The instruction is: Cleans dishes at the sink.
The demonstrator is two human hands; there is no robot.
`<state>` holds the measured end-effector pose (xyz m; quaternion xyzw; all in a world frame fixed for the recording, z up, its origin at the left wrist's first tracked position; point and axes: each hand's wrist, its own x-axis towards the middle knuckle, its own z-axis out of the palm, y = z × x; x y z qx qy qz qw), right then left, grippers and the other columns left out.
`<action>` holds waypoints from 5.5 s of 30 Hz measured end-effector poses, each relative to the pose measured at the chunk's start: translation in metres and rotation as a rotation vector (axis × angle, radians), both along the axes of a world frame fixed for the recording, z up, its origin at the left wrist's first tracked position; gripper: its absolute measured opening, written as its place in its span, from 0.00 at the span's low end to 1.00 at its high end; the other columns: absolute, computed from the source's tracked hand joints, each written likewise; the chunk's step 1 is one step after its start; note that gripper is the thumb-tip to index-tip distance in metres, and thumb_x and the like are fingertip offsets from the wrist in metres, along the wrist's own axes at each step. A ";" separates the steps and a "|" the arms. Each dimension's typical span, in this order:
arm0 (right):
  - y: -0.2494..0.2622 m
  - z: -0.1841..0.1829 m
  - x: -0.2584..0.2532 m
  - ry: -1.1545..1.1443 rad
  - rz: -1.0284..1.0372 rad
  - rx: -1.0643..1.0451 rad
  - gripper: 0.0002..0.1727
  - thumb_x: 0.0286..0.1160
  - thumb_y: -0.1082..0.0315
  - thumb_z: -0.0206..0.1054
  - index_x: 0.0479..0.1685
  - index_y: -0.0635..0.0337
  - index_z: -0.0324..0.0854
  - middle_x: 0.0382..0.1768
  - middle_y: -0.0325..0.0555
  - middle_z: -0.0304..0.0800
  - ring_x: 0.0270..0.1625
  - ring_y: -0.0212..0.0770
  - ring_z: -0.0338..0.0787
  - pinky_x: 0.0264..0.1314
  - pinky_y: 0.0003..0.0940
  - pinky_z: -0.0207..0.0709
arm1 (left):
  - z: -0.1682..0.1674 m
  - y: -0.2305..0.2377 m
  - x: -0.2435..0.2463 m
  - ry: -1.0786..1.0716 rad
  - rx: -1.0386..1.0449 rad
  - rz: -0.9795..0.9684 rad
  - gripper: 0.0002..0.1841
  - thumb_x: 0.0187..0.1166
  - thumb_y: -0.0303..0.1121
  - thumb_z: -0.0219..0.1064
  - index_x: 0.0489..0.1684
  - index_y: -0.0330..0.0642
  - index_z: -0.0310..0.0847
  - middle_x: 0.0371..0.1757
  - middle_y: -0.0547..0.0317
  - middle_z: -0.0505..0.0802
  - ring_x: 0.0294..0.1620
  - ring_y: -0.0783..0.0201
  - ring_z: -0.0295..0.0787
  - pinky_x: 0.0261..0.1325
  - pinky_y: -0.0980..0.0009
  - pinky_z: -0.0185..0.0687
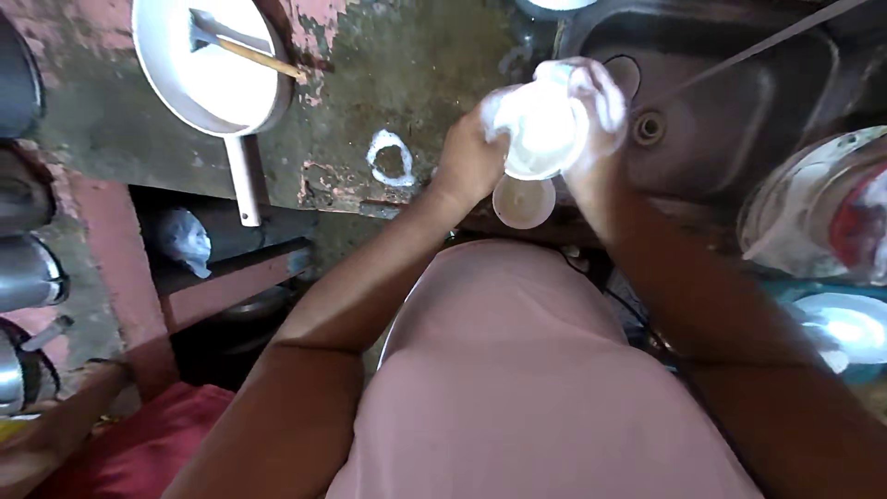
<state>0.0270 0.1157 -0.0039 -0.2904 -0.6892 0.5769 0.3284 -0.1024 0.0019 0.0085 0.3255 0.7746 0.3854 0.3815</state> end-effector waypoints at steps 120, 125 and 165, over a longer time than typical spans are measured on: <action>-0.037 -0.052 0.083 -0.697 0.067 0.029 0.17 0.67 0.64 0.77 0.54 0.58 0.88 0.56 0.51 0.90 0.56 0.46 0.90 0.61 0.49 0.85 | 0.007 0.038 -0.033 0.305 0.286 -0.324 0.17 0.77 0.51 0.74 0.38 0.45 0.91 0.38 0.64 0.94 0.42 0.72 0.91 0.53 0.66 0.88; -0.018 -0.026 0.122 -0.119 -0.331 -0.651 0.16 0.77 0.65 0.64 0.62 0.56 0.80 0.47 0.43 0.92 0.42 0.40 0.93 0.42 0.41 0.91 | 0.013 0.039 -0.026 0.439 0.328 -0.385 0.19 0.78 0.52 0.72 0.38 0.43 0.91 0.38 0.57 0.94 0.41 0.66 0.91 0.52 0.62 0.88; 0.035 0.059 0.100 -0.272 0.174 -0.530 0.18 0.82 0.66 0.69 0.62 0.71 0.84 0.52 0.60 0.91 0.54 0.45 0.89 0.62 0.45 0.82 | 0.007 0.030 0.064 0.411 0.555 -0.234 0.20 0.75 0.35 0.76 0.37 0.19 0.80 0.41 0.36 0.91 0.48 0.58 0.90 0.59 0.61 0.86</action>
